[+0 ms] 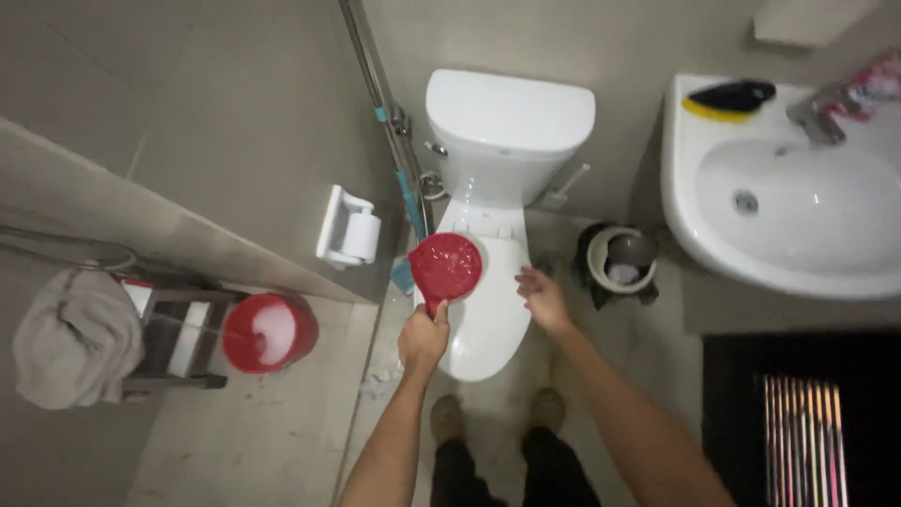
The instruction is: The person scrubs the inside of a toilet bowl with a brush while holding a red scoop filled with soapy water. They then rinse the scoop under a wall-mounted tap and pour the water onto the toilet tank and seat to clean them.
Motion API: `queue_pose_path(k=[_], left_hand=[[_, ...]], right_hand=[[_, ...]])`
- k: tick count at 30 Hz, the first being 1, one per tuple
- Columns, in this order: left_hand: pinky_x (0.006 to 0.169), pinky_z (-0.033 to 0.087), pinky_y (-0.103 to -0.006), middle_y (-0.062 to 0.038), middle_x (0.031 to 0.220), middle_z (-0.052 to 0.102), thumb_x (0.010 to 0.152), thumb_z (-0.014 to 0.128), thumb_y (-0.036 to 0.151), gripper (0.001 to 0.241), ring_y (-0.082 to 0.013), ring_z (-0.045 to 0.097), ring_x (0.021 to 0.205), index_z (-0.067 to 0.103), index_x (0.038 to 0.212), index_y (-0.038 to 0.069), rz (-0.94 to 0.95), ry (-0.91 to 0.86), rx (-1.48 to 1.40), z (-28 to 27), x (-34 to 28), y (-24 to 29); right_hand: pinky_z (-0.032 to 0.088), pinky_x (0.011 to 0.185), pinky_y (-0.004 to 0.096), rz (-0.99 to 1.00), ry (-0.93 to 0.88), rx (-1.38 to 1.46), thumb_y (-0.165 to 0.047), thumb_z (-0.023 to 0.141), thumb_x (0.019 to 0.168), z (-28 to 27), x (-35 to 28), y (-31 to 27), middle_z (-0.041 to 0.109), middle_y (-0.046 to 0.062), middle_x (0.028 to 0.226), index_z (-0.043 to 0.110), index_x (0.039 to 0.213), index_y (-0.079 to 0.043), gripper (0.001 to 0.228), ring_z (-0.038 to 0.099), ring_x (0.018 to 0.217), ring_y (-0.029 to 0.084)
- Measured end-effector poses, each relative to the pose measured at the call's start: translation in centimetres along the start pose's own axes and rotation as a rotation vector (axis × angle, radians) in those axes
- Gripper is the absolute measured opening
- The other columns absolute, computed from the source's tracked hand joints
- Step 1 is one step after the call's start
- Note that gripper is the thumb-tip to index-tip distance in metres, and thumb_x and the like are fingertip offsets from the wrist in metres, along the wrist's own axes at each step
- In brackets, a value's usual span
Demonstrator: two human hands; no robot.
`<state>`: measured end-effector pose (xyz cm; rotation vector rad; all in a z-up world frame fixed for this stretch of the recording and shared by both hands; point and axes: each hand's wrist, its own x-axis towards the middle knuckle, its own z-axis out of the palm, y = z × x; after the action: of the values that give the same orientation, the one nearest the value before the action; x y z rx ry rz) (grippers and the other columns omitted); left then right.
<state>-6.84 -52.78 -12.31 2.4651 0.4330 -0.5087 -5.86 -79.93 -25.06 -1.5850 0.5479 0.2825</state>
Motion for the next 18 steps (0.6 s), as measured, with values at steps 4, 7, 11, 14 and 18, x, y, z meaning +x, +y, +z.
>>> queue_pose_path(k=[4,7,11,14,18], left_hand=[[0.090,0.052,-0.0547,-0.026,0.105,0.073,0.097,0.053,0.056,0.056,-0.0458,0.069,0.103,0.069,0.113,0.005,-0.101,-0.003,-0.030,2.7,0.7,2.5],[0.091,0.053,-0.0528,-0.026,0.105,0.073,0.097,0.054,0.055,0.056,-0.0447,0.069,0.103,0.069,0.113,0.003,-0.134,0.070,-0.086,7.0,2.5,3.4],[0.091,0.054,-0.0515,-0.024,0.106,0.074,0.098,0.052,0.053,0.055,-0.0420,0.071,0.103,0.067,0.115,0.003,-0.258,0.050,-0.095,10.4,3.4,5.7],[0.090,0.055,-0.0512,-0.024,0.108,0.073,0.100,0.050,0.052,0.055,-0.0410,0.071,0.104,0.067,0.116,0.003,-0.324,0.046,-0.078,12.8,5.4,7.0],[0.091,0.055,-0.0505,-0.023,0.110,0.074,0.102,0.049,0.049,0.052,-0.0409,0.072,0.104,0.069,0.115,0.003,-0.359,0.062,-0.044,15.6,7.3,7.2]], right_hand=[[0.052,0.099,0.034,-0.281,-0.136,-0.050,-0.012,0.064,0.095,0.0,3.8,2.7,0.069,0.012,0.140,0.054,0.147,-0.003,0.054,0.065,0.121,0.024],[0.044,0.111,0.033,-0.166,-0.248,-0.322,-0.021,0.062,0.101,0.9,4.8,1.1,0.054,0.007,0.155,0.047,0.154,-0.008,0.057,0.058,0.134,0.023],[0.031,0.115,0.038,-0.134,-0.373,-0.370,-0.023,0.062,0.102,0.1,5.6,1.1,0.025,0.006,0.168,0.014,0.163,-0.013,0.078,0.038,0.146,0.025],[0.037,0.111,0.038,-0.092,-0.391,-0.387,-0.025,0.062,0.097,-1.5,7.3,3.1,0.024,0.006,0.168,0.010,0.163,-0.017,0.084,0.045,0.140,0.025],[0.043,0.110,0.037,-0.011,-0.278,-0.371,-0.025,0.063,0.096,-2.5,7.9,4.5,0.038,0.010,0.164,0.021,0.162,-0.016,0.079,0.061,0.130,0.025]])
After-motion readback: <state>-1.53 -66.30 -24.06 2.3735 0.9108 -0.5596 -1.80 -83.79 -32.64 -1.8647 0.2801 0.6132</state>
